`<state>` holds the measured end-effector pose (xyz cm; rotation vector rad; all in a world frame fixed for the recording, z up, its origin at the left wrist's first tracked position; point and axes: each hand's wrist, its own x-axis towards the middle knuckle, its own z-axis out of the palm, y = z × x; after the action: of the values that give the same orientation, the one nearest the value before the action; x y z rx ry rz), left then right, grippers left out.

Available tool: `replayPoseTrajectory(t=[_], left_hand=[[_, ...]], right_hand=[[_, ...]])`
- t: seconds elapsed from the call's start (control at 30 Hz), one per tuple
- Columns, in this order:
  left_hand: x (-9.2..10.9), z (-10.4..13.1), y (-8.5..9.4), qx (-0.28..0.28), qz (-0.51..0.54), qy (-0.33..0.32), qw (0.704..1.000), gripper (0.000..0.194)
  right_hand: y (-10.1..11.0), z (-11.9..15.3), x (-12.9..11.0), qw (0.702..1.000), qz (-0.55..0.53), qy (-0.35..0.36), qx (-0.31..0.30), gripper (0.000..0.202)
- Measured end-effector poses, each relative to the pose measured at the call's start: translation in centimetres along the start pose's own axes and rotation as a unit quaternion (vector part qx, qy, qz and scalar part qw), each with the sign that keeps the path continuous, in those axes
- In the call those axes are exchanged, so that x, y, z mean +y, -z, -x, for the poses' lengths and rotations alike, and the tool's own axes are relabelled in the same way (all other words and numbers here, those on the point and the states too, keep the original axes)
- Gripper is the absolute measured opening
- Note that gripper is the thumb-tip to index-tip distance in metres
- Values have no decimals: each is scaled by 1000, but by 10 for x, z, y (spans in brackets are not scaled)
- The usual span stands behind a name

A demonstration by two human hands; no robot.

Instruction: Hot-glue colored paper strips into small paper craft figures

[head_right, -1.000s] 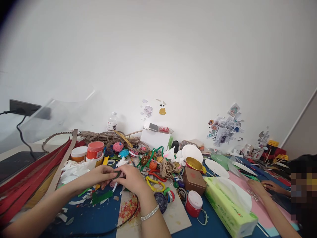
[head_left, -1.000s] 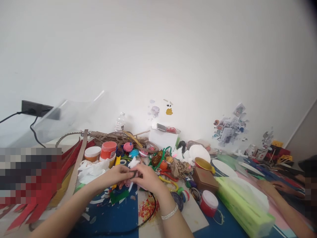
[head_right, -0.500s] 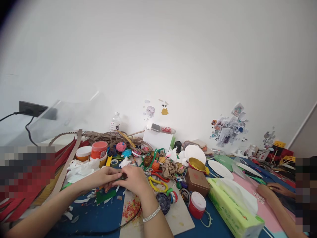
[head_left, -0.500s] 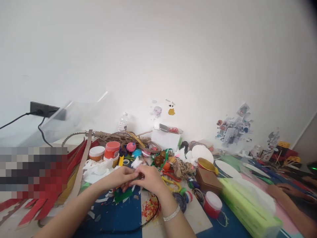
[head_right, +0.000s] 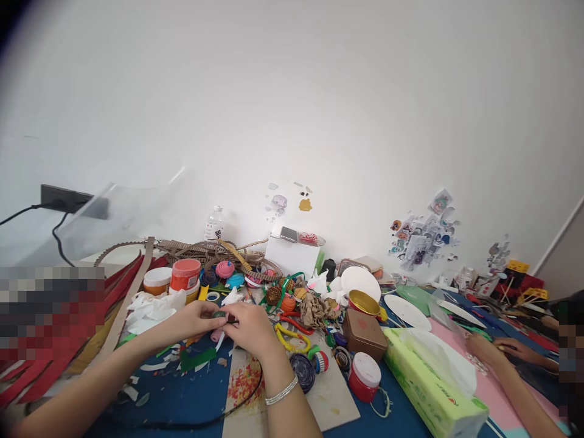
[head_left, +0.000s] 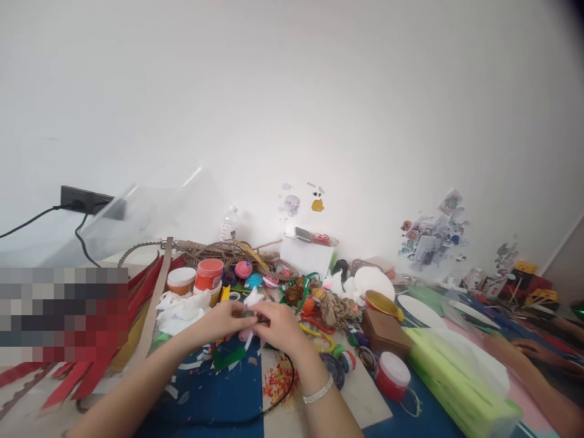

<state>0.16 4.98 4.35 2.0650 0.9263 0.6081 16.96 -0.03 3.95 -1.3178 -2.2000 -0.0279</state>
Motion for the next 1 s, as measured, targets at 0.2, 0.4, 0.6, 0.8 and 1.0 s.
replayPoseTrajectory(t=[0.2,0.4,0.6,0.8,1.0], left_hand=[[1,-2,-4,2,-16,2,1000,39],[0,-1,-1,-21,19,-6,1000,38],[-2,-4,-6,-36,10,-38,999,42],[-2,1,2,-46,6,-24,999,42],[-7,2,9,-89,36,-25,995,41]], right_hand=[[-3,-2,2,998,40,-52,23,30],[2,-2,-2,998,-52,37,-5,37],[-4,-3,-9,999,26,-20,0,31],[4,-2,-6,998,-51,26,-29,31],[5,-2,-2,992,-119,33,-16,30]])
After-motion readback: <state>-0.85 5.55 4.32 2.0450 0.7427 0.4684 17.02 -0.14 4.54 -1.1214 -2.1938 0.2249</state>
